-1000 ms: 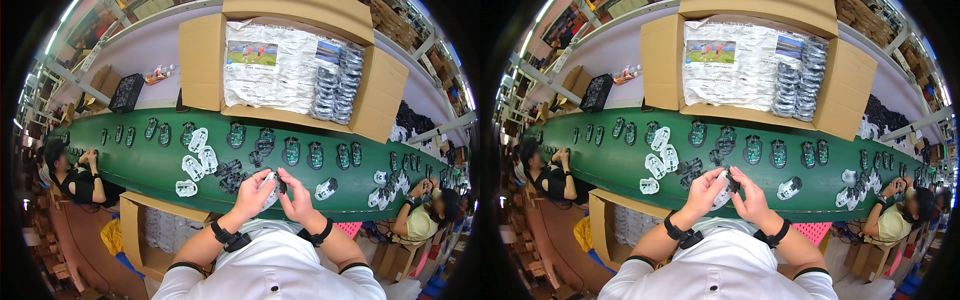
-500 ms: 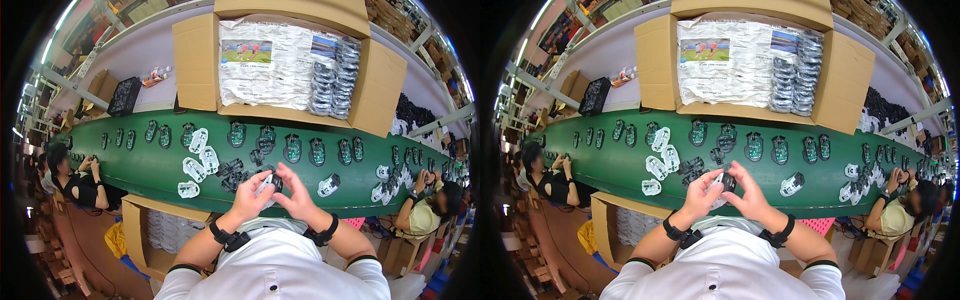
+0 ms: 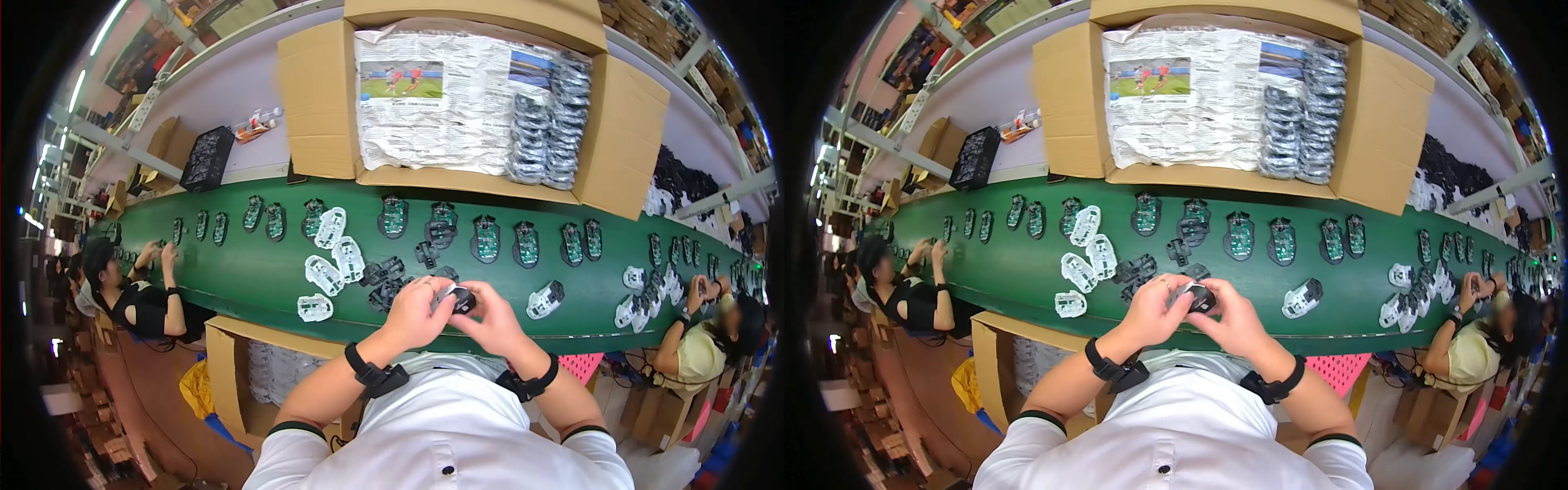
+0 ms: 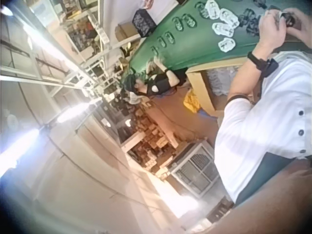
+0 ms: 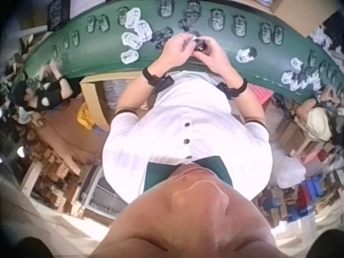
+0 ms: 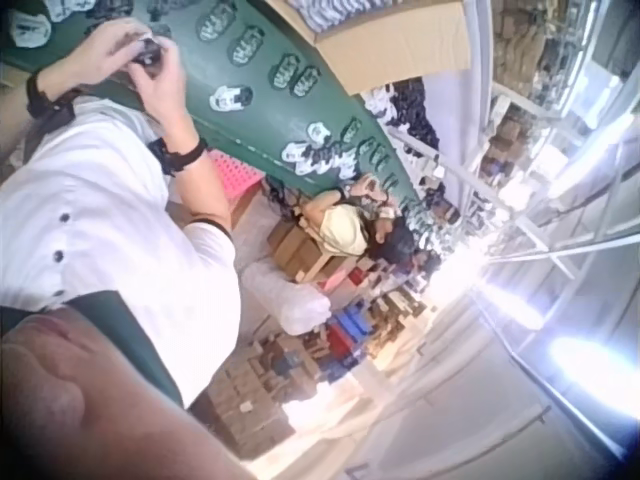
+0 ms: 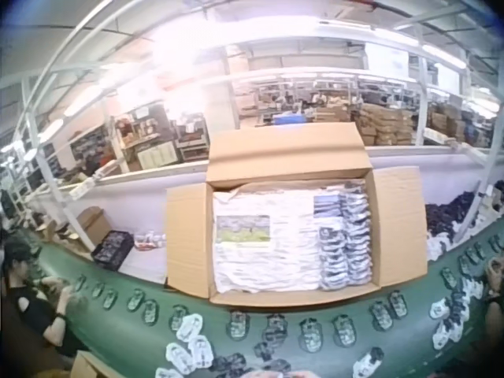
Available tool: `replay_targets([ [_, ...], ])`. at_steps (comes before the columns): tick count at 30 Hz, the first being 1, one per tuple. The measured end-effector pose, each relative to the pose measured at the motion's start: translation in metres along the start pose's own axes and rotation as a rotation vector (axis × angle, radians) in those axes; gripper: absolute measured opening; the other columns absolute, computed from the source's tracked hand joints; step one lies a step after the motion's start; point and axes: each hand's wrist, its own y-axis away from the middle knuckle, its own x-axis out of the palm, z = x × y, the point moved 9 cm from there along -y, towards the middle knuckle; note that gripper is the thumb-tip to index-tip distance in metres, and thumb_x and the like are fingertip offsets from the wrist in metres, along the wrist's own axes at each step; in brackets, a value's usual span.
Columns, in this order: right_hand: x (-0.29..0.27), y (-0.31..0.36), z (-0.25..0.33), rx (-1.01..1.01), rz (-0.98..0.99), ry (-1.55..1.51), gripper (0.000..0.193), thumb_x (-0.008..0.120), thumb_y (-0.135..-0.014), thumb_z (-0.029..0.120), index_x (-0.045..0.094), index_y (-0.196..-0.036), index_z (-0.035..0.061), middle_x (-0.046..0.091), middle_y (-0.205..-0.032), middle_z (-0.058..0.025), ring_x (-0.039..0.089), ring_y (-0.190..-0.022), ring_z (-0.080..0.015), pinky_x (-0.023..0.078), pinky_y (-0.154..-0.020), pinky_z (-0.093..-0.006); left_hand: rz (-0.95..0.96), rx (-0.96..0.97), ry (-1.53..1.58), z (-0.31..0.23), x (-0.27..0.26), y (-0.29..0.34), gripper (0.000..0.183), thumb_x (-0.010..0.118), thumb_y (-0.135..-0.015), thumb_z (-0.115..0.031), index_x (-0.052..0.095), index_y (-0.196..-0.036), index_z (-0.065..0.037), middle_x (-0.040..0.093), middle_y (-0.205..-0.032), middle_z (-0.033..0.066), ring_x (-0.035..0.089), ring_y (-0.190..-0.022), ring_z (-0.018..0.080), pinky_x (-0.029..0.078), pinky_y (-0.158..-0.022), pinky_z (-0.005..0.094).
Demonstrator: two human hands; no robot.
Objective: The person assembles small electronic devices by hand at a factory workstation. They pick up white plastic casings and black internal components, fit them together, and place the finished units on the table. The person also handles clear plastic packaging bags and retrieves more components from a cardboard box.
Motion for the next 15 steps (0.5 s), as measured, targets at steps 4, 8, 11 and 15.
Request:
replay_targets([
  [4,0.002,0.011,-0.045,0.299,0.088,-0.462,0.024,0.071,-0.092,0.006,0.066,-0.112,-0.0053,0.072,-0.099,-0.0081,0.067,-0.085,-0.012,0.056,-0.075,-0.0277,-0.032,-0.338,0.4,0.048,0.016,0.005,0.027,0.064,-0.097,-0.024,0.067,-0.087,0.0,0.063,-0.072,-0.0002,0.052,-0.064,0.0061,0.043,-0.056,0.0272],
  [8,-0.001,0.014,-0.065,0.465,0.041,-0.311,0.018,0.072,-0.092,0.008,0.069,-0.105,-0.0048,0.072,-0.089,-0.008,0.067,-0.076,-0.0119,0.055,-0.069,-0.0247,-0.131,-0.425,0.343,0.079,0.035,0.004,0.04,0.065,-0.097,-0.033,0.065,-0.071,-0.002,0.056,-0.058,-0.0018,0.046,-0.056,0.0069,0.038,-0.051,0.0297],
  [11,-0.025,0.009,-0.076,0.49,-0.024,-0.274,0.019,0.073,-0.091,0.009,0.069,-0.104,-0.0045,0.072,-0.089,-0.0079,0.067,-0.076,-0.0129,0.055,-0.066,-0.0265,0.035,-0.436,0.382,0.095,0.059,-0.012,0.035,0.064,-0.098,-0.033,0.07,-0.096,0.001,0.066,-0.08,0.0028,0.059,-0.071,0.0107,0.048,-0.064,0.0284],
  [15,-0.112,-0.004,-0.118,0.601,0.012,0.33,0.027,0.074,-0.088,0.014,0.068,-0.105,-0.0058,0.073,-0.087,-0.0144,0.071,-0.076,-0.0214,0.058,-0.068,-0.0358,-0.149,0.035,-0.334,0.056,-0.012,-0.023,0.04,0.072,-0.089,-0.029,0.066,-0.116,0.001,0.068,-0.107,0.02,0.065,-0.102,0.0324,0.052,-0.087,0.0399],
])
